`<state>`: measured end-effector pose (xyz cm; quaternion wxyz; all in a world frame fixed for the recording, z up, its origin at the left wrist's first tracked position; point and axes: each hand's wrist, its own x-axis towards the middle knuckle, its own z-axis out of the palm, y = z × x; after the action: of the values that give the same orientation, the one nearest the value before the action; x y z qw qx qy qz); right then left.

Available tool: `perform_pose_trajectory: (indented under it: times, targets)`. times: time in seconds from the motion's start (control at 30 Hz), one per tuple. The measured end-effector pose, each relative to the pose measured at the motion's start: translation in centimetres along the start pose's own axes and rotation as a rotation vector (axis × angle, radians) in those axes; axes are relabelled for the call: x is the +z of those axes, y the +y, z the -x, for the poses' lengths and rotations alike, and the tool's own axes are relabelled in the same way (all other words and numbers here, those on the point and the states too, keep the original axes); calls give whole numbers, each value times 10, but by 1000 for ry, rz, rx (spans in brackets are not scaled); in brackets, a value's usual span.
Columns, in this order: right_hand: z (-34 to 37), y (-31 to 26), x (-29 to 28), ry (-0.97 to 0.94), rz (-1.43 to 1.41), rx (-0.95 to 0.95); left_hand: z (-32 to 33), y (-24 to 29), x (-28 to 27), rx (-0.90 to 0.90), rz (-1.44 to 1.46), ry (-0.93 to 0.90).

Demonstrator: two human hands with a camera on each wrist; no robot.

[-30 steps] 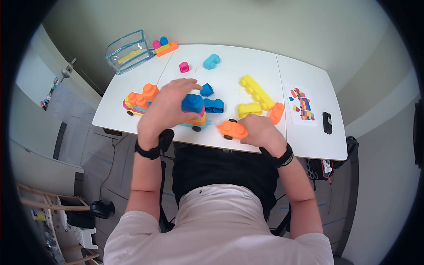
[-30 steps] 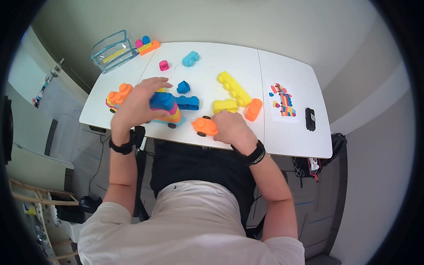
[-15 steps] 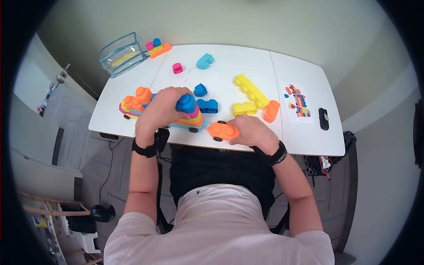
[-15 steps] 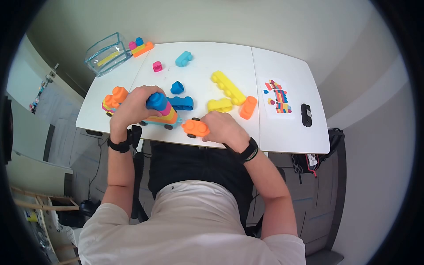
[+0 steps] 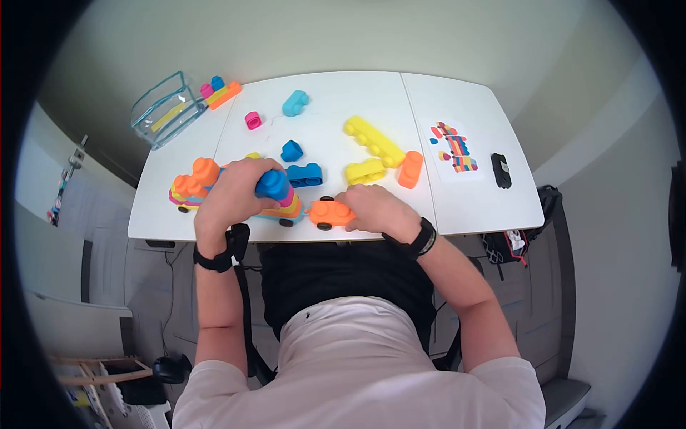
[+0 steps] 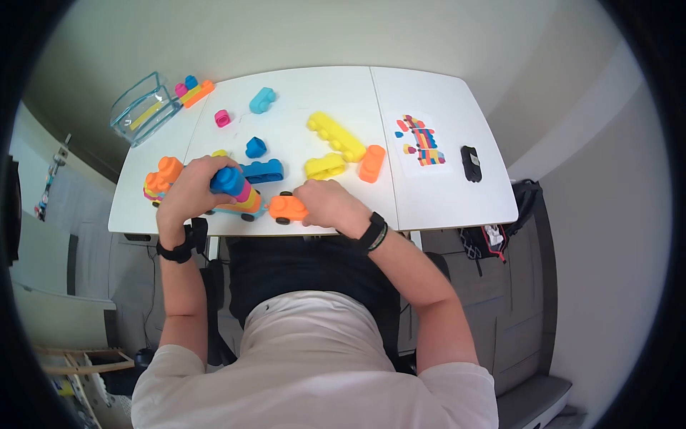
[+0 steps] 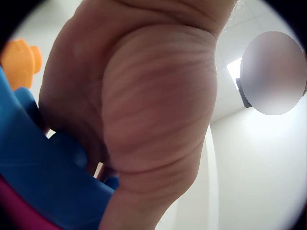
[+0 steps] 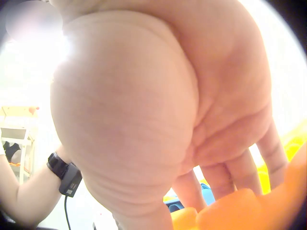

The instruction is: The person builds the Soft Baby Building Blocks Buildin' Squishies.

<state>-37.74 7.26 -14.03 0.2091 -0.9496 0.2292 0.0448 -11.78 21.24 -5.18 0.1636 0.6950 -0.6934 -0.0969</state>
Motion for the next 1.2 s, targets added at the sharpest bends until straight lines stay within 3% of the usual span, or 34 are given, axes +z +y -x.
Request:
perform_pose_trajectory:
  times: [0.37, 0.43, 0.73, 0.83, 0.9, 0.93, 1.0, 1.03, 1.13, 1.17, 1.2]
  targets:
    - [-3, -4, 13, 30, -55, -54, 8, -25, -9, -54, 14, -48]
    - [-6, -1, 26, 208, 102, -150, 10, -38, -13, -110, 69, -79]
    - [-15, -17, 37, 240, 55, -209, 23, -69, -32, -237, 215, -17]
    - [-16, -22, 38, 239, 73, -196, 24, -82, -35, -252, 264, 147]
    - [-18, -21, 37, 225, 83, -202, 22, -94, -40, -19, 87, 677]
    - [-19, -21, 37, 213, 91, -208, 22, -97, -41, -25, 85, 677]
    - [-18, -18, 39, 246, 64, -227, 34, -106, -53, -96, 77, 983]
    - [-20, -19, 40, 281, 36, -243, 44, -116, -59, -119, 43, 994]
    - [-21, -21, 37, 277, 42, -284, 57, -161, -50, -681, 11, 1028]
    - [-21, -21, 36, 248, 61, -265, 58, -186, -43, -693, 4, 1033]
    - [-22, -22, 34, 245, 58, -275, 62, -216, -39, -827, 71, 910]
